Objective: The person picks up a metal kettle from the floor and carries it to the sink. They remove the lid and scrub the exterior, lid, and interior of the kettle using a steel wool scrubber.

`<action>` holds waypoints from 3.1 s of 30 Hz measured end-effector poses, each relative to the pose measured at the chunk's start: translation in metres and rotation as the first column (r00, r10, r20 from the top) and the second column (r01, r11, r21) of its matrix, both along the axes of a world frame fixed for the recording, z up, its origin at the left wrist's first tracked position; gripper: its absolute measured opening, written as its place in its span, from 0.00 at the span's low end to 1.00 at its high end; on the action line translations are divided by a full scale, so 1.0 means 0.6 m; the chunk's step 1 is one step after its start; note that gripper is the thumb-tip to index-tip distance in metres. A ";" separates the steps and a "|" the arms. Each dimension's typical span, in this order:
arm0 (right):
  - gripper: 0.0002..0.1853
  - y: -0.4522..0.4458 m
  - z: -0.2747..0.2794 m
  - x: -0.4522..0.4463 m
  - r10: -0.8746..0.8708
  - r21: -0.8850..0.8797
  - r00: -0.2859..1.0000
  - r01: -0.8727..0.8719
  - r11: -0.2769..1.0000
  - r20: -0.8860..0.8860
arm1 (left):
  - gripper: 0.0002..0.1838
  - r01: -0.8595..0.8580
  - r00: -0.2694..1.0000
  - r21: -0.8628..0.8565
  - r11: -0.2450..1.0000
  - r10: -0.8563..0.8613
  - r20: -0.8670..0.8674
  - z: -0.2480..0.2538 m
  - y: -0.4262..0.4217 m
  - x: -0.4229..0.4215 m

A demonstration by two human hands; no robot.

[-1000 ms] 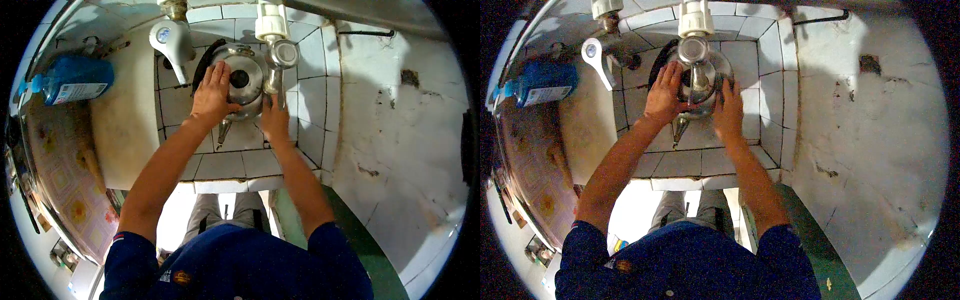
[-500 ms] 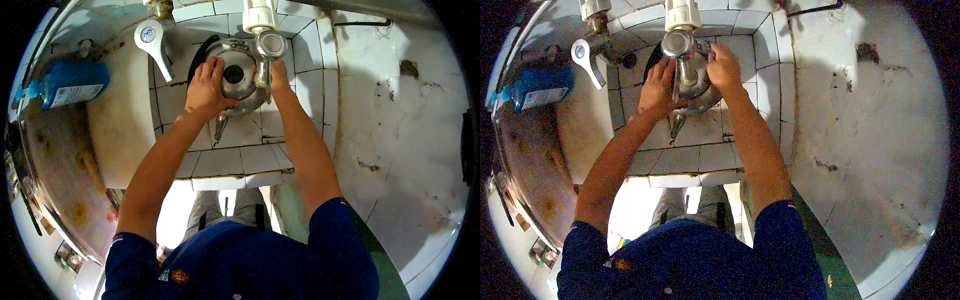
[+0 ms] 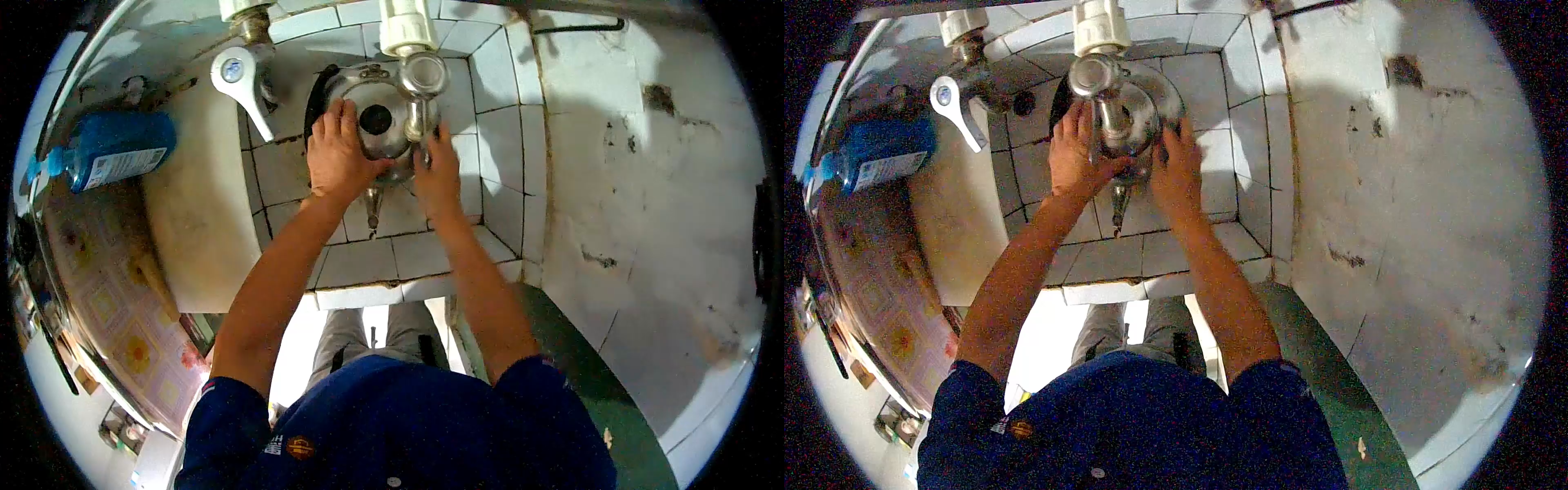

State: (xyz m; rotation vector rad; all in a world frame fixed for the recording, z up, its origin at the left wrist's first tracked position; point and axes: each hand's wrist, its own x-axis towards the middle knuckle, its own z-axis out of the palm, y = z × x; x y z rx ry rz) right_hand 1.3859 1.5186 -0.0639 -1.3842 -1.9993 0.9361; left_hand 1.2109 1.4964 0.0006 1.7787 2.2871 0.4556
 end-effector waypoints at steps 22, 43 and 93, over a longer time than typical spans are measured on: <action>0.26 -0.033 0.042 -0.028 0.029 -0.048 0.996 -0.025 0.999 0.079 | 0.62 0.265 0.952 -0.110 0.958 -0.278 -0.131 -0.026 0.052 -0.092; 0.22 0.027 0.045 0.002 -0.186 -0.351 0.982 0.190 0.917 0.044 | 0.63 0.299 0.950 -0.067 0.952 -0.291 0.109 -0.011 0.007 -0.059; 0.22 0.224 0.111 -0.217 0.525 -0.271 0.760 -0.451 0.850 0.382 | 0.62 -0.027 0.984 -0.088 0.996 0.042 0.174 -0.019 -0.032 -0.005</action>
